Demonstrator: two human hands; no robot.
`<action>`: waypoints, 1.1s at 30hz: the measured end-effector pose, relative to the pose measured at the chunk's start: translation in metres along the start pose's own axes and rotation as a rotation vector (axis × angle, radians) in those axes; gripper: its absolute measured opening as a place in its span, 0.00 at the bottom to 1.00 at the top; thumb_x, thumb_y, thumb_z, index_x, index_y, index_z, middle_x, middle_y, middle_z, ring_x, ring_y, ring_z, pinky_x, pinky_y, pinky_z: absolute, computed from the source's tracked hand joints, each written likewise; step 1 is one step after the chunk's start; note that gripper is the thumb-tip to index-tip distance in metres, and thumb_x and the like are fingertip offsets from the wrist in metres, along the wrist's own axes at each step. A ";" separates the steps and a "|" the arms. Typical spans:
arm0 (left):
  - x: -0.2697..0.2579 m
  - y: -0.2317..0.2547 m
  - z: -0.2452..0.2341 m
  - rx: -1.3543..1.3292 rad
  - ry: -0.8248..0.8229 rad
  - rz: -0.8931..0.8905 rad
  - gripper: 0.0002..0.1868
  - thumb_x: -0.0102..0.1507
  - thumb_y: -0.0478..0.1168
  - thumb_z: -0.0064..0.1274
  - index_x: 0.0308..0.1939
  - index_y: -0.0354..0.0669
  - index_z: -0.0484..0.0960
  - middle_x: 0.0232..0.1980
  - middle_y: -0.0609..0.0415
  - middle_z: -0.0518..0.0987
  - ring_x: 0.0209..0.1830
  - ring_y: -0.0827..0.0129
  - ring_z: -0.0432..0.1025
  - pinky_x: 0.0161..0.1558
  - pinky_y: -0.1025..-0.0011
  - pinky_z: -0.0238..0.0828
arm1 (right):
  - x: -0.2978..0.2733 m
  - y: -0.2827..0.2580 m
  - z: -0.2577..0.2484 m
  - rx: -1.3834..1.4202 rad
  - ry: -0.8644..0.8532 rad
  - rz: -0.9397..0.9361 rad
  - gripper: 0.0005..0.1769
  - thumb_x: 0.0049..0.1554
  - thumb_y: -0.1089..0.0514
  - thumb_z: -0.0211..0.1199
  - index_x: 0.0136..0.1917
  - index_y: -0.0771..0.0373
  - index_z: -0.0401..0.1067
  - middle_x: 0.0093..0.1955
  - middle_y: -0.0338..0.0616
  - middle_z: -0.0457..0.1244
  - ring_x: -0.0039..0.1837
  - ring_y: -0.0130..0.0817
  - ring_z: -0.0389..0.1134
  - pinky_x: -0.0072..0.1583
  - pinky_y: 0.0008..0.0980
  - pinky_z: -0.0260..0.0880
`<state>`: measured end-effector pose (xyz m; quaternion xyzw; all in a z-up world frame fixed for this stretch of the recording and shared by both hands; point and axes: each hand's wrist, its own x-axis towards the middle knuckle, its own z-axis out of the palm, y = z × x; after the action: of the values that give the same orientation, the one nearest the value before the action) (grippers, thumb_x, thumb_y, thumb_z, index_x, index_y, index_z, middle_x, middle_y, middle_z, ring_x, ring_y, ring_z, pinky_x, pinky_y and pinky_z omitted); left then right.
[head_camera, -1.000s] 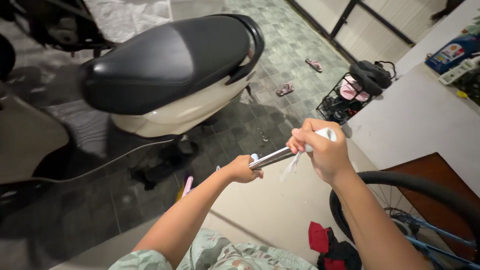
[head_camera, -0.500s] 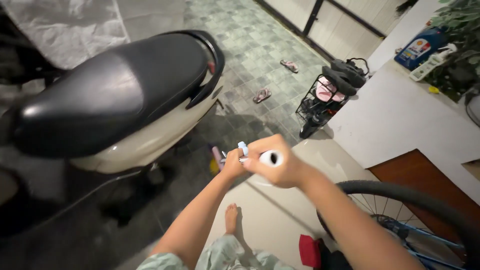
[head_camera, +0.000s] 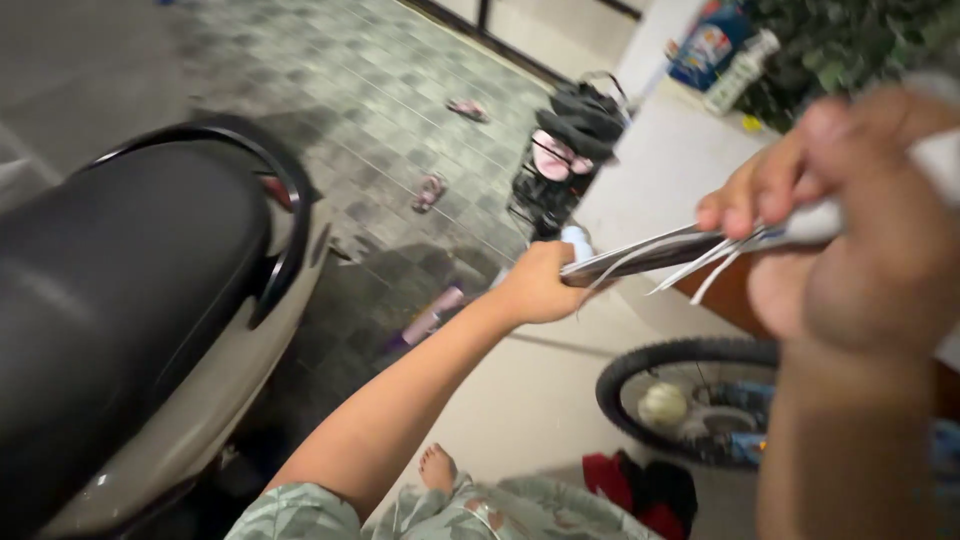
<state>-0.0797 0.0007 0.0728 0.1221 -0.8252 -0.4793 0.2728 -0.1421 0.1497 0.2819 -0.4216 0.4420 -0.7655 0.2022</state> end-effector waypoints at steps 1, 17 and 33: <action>0.009 0.002 0.012 -0.030 -0.123 -0.051 0.21 0.60 0.55 0.63 0.31 0.39 0.86 0.27 0.42 0.81 0.27 0.52 0.77 0.35 0.61 0.74 | 0.010 -0.004 -0.004 -0.087 0.011 0.039 0.16 0.69 0.62 0.54 0.37 0.61 0.62 0.29 0.44 0.57 0.33 0.33 0.60 0.48 0.43 0.70; 0.066 -0.147 0.142 -0.362 -0.398 -0.056 0.13 0.61 0.47 0.59 0.39 0.40 0.85 0.30 0.46 0.83 0.28 0.62 0.78 0.34 0.61 0.74 | 0.029 0.125 -0.071 -0.335 0.038 0.111 0.19 0.61 0.67 0.60 0.30 0.62 0.61 0.27 0.38 0.55 0.28 0.22 0.53 0.33 0.26 0.52; 0.141 -0.119 0.173 -0.338 -0.355 0.059 0.15 0.59 0.50 0.54 0.33 0.40 0.81 0.29 0.48 0.83 0.31 0.63 0.80 0.37 0.62 0.76 | 0.090 0.129 -0.119 -0.461 0.000 0.090 0.20 0.59 0.65 0.64 0.29 0.58 0.60 0.26 0.34 0.55 0.30 0.20 0.54 0.32 0.26 0.52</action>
<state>-0.3008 -0.0002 -0.0500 -0.0355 -0.7714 -0.6165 0.1537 -0.2987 0.0805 0.1843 -0.4367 0.6234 -0.6344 0.1345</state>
